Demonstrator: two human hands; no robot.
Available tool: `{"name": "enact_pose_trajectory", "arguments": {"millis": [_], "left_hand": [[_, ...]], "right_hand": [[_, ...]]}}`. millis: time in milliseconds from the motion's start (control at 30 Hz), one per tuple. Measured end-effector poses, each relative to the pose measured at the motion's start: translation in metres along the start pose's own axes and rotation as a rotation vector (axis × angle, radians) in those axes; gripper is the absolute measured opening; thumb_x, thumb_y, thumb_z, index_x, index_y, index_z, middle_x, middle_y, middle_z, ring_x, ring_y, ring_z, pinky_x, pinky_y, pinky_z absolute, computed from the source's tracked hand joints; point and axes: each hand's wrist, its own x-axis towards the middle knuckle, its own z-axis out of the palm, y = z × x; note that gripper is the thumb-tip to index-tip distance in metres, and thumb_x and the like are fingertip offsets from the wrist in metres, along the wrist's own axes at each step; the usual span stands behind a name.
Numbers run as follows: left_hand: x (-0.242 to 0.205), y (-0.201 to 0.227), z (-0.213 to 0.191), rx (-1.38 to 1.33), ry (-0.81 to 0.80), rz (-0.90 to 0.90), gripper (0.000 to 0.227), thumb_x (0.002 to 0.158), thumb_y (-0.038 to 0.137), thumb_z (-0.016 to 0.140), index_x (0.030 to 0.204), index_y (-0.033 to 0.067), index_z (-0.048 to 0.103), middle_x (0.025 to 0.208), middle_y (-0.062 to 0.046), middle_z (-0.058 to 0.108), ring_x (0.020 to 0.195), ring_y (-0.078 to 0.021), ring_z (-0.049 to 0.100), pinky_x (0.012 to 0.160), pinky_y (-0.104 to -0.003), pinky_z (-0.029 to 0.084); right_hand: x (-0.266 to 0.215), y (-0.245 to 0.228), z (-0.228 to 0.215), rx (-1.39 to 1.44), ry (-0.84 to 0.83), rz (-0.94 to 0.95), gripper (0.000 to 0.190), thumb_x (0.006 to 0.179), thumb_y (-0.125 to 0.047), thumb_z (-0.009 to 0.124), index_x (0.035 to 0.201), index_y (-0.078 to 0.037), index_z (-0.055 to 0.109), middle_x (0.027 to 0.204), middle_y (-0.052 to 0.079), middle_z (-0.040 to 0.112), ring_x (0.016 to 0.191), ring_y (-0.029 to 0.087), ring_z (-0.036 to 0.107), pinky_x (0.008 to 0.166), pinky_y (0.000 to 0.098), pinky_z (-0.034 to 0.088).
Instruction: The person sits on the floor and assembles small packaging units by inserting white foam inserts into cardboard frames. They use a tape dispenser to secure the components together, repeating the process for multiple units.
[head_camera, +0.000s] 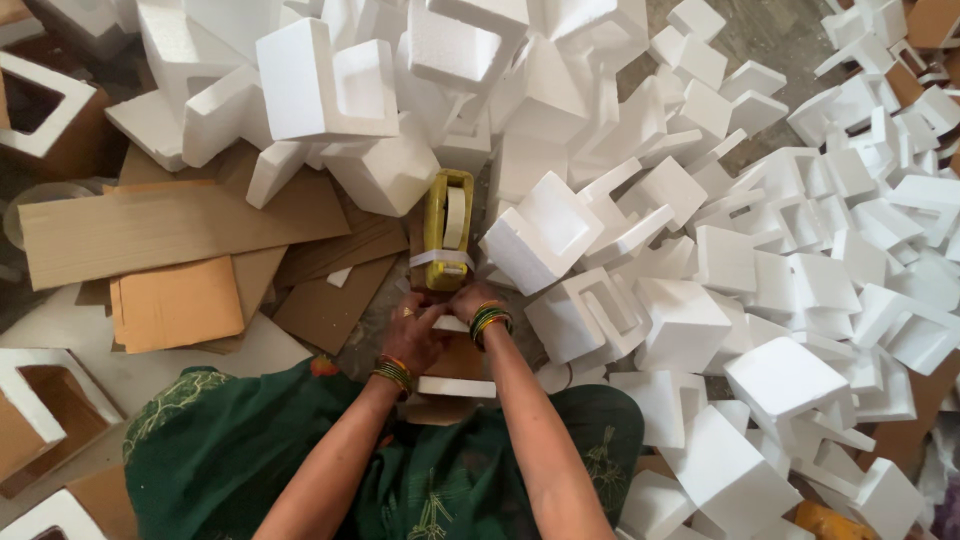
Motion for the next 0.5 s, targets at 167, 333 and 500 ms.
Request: {"name": "enact_pose_trajectory", "arguments": {"millis": [167,333,500], "left_hand": [[0.011,-0.038,0.012,0.045,-0.101,-0.059,0.061,0.061,0.034,0.092,0.118,0.022,0.073,0.132,-0.011,0.06,0.125,-0.0363,0.05,0.106,-0.055,0.039],[0.011,-0.074,0.041,0.219,-0.314,-0.188,0.056,0.066,0.04,0.089,0.119,0.0291,0.076,0.136,-0.008,0.058,0.132,-0.0344,0.045,0.11,-0.055,0.035],[-0.008,-0.109,0.076,0.349,-0.257,-0.311,0.056,0.083,0.052,0.076,0.124,0.0137,0.071,0.134,-0.017,0.062,0.126,-0.0391,0.053,0.104,-0.054,0.044]], "right_hand": [[-0.038,-0.008,-0.001,0.124,0.267,-0.109,0.041,0.09,-0.045,0.073,0.107,-0.009,0.078,0.112,0.017,0.075,0.104,0.033,0.072,0.091,0.0421,0.056],[-0.076,0.007,-0.007,-0.134,0.35,-0.744,0.052,0.081,-0.053,0.07,0.116,-0.014,0.075,0.115,0.012,0.076,0.103,0.036,0.071,0.091,0.0525,0.052],[-0.063,0.001,0.002,-0.297,0.192,-0.488,0.059,0.087,-0.059,0.07,0.131,-0.02,0.066,0.116,0.013,0.074,0.101,0.037,0.07,0.088,0.049,0.055]]}}
